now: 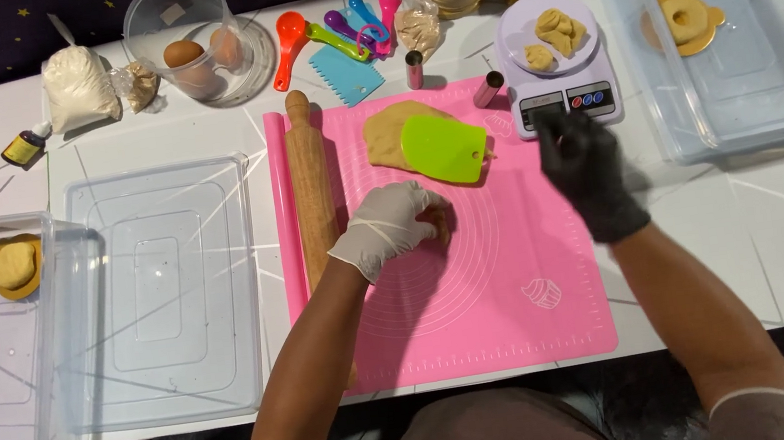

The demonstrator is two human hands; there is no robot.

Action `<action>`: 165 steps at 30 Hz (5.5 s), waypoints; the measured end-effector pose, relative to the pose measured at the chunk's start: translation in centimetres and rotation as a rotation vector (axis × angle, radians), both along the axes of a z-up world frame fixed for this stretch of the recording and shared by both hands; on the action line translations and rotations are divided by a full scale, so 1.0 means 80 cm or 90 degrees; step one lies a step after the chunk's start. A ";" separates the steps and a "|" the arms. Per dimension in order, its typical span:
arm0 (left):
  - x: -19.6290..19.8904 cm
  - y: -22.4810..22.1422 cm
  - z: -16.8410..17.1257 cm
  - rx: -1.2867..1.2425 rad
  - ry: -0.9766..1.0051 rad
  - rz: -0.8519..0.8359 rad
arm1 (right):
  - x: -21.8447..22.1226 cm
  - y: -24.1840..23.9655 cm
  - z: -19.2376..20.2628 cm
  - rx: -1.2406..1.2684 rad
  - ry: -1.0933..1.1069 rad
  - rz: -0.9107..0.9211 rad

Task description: Cutting the center out of donut dough, placing the donut in a container, and scraping the work surface.

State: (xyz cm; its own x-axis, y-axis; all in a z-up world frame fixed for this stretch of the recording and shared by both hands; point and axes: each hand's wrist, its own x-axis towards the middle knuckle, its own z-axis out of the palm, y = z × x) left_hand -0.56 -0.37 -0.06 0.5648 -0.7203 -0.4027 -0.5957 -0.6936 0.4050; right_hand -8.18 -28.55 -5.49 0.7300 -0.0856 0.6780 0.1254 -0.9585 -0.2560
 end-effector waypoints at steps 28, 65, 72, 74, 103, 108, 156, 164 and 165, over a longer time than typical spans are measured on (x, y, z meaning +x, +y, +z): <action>-0.005 0.005 0.013 -0.145 0.042 0.003 | 0.025 0.093 0.013 0.003 0.262 -0.008; -0.021 -0.028 -0.082 -0.121 -0.268 0.033 | -0.087 0.102 0.020 0.000 0.094 0.156; -0.019 -0.021 -0.090 -0.112 -0.310 0.029 | -0.096 0.102 0.032 -0.193 0.053 0.112; -0.012 -0.018 -0.088 -0.072 -0.248 0.083 | -0.109 0.092 0.040 -0.122 0.116 0.120; -0.040 -0.039 -0.056 -0.606 0.354 0.338 | -0.073 0.122 0.063 0.362 0.111 0.199; -0.033 -0.033 -0.088 -0.627 0.443 0.333 | -0.070 0.134 0.055 0.675 0.150 0.187; -0.009 0.004 -0.052 -0.198 -0.018 0.067 | -0.091 0.044 0.006 0.178 0.172 0.041; -0.010 0.002 -0.043 -0.198 0.009 0.068 | -0.090 0.045 0.008 0.181 0.162 0.057; -0.009 0.002 -0.043 -0.199 0.008 0.069 | -0.090 0.045 0.010 0.181 0.161 0.058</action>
State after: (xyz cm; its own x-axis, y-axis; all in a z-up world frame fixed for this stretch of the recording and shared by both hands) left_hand -1.32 -0.21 -3.47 0.6414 -0.7459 -0.1792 -0.5192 -0.5941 0.6144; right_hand -15.38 -24.96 -4.73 0.8845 -0.1703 0.4343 0.1062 -0.8330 -0.5430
